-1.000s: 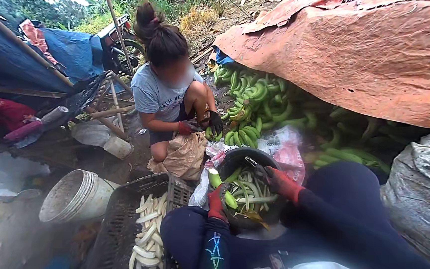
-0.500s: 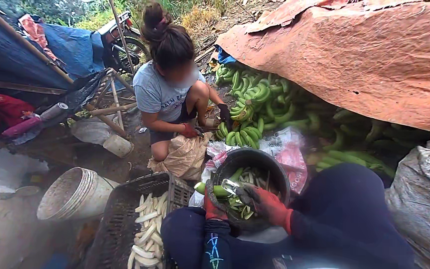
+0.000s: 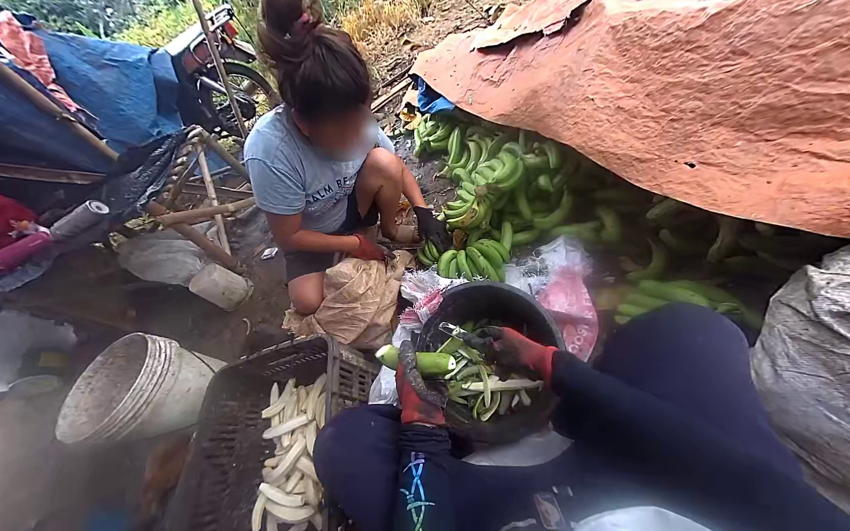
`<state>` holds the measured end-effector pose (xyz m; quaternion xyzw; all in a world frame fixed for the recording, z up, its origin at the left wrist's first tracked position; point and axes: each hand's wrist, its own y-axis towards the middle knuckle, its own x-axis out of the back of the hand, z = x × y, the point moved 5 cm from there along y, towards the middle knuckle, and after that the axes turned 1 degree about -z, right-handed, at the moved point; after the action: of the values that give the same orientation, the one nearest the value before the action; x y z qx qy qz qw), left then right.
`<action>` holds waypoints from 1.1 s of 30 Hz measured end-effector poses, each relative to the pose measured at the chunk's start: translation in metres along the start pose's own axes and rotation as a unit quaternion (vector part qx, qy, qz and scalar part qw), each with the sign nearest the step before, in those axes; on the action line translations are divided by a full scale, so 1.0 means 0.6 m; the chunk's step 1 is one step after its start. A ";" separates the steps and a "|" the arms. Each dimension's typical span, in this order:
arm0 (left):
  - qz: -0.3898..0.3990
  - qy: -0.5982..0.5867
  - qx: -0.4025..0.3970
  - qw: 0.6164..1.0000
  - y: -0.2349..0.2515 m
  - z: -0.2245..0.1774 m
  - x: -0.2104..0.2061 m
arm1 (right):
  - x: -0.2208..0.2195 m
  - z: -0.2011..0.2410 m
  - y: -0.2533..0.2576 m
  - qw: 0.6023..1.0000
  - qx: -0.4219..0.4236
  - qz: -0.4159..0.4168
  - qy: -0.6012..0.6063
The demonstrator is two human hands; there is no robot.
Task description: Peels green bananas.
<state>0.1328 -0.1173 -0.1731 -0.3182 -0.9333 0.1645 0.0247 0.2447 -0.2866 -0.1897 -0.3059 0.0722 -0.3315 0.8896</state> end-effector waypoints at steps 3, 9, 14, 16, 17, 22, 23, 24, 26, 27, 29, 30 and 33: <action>-0.052 0.042 -0.005 0.998 0.013 -0.032 0.006 | -0.019 -0.021 0.018 0.982 -0.005 0.078 0.173; -0.154 0.150 0.012 0.977 0.074 -0.017 0.067 | -0.060 -0.001 -0.013 0.959 0.092 0.209 0.166; -0.208 0.104 0.061 0.971 0.037 -0.030 0.044 | 0.014 -0.003 0.061 0.968 -0.047 -0.072 -0.235; -0.188 0.103 0.055 0.975 0.035 -0.031 0.041 | 0.011 -0.046 0.086 0.913 -0.126 -0.074 -0.381; -0.178 0.095 0.050 0.978 0.036 -0.032 0.038 | 0.005 -0.071 0.097 0.895 -0.149 -0.070 -0.415; -0.115 0.040 0.036 0.992 0.045 -0.024 0.015 | 0.000 -0.086 0.090 0.887 -0.140 -0.046 -0.438; -0.108 0.050 0.037 0.992 0.044 -0.023 0.013 | 0.008 -0.061 0.076 0.897 -0.119 -0.041 -0.423; -0.099 0.052 0.039 0.993 0.044 -0.021 0.010 | 0.022 -0.033 0.060 0.913 -0.093 -0.045 -0.395; -0.072 0.019 0.041 0.996 0.048 -0.012 0.003 | 0.064 0.018 0.020 0.944 -0.029 -0.081 -0.318; -0.066 0.002 0.040 0.997 0.048 -0.009 -0.002 | 0.093 0.036 -0.002 0.952 0.004 -0.114 -0.284; -0.058 -0.005 0.044 0.997 0.039 -0.003 -0.012 | 0.160 0.052 -0.051 0.937 0.026 -0.211 -0.276; -0.052 -0.006 0.051 0.997 0.034 0.000 -0.016 | 0.192 0.050 -0.073 0.915 0.008 -0.267 -0.303; -0.041 -0.010 0.056 0.998 0.032 0.013 -0.026 | 0.223 0.036 -0.117 0.878 -0.045 -0.348 -0.326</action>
<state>0.1553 -0.1145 -0.1857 -0.2761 -0.9352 0.2181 0.0399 0.3168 -0.4021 -0.1207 -0.4419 -0.3177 -0.4980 0.6751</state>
